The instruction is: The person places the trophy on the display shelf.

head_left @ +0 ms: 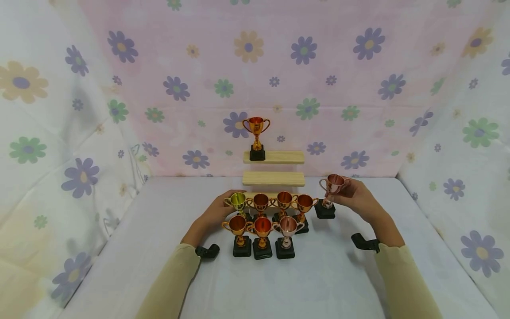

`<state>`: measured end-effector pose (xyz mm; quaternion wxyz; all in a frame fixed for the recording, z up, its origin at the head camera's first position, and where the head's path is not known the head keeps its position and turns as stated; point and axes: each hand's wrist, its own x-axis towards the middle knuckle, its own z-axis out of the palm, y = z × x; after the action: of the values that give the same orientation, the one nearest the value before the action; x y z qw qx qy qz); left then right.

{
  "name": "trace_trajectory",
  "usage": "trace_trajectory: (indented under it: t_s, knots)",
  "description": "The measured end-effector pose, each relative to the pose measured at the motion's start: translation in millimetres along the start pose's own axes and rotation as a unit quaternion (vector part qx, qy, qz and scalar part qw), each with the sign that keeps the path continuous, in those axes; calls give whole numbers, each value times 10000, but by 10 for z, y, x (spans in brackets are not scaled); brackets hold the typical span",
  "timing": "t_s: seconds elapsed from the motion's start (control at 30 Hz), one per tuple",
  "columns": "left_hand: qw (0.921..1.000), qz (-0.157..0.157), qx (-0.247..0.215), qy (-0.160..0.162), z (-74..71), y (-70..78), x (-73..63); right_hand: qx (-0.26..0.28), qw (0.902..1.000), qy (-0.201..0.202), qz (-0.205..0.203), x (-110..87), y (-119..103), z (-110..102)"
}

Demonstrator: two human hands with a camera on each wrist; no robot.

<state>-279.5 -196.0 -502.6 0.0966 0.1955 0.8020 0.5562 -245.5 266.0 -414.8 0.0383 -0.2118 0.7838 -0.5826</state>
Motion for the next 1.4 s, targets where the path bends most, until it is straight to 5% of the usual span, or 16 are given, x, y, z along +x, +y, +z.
trace_trajectory:
  t_s: [0.77, 1.07, 1.4]
  knots:
    - [9999, 107, 74, -7, 11, -18, 11, -786, 9966, 223, -54, 523, -565, -95]
    - [9996, 174, 213, 9, -4, -20, 9, -1198, 9920, 304, 256, 739, -739, -47]
    - [9999, 115, 73, -16, 4, -29, 16, -934, 9945, 385, 270, 979, -866, 48]
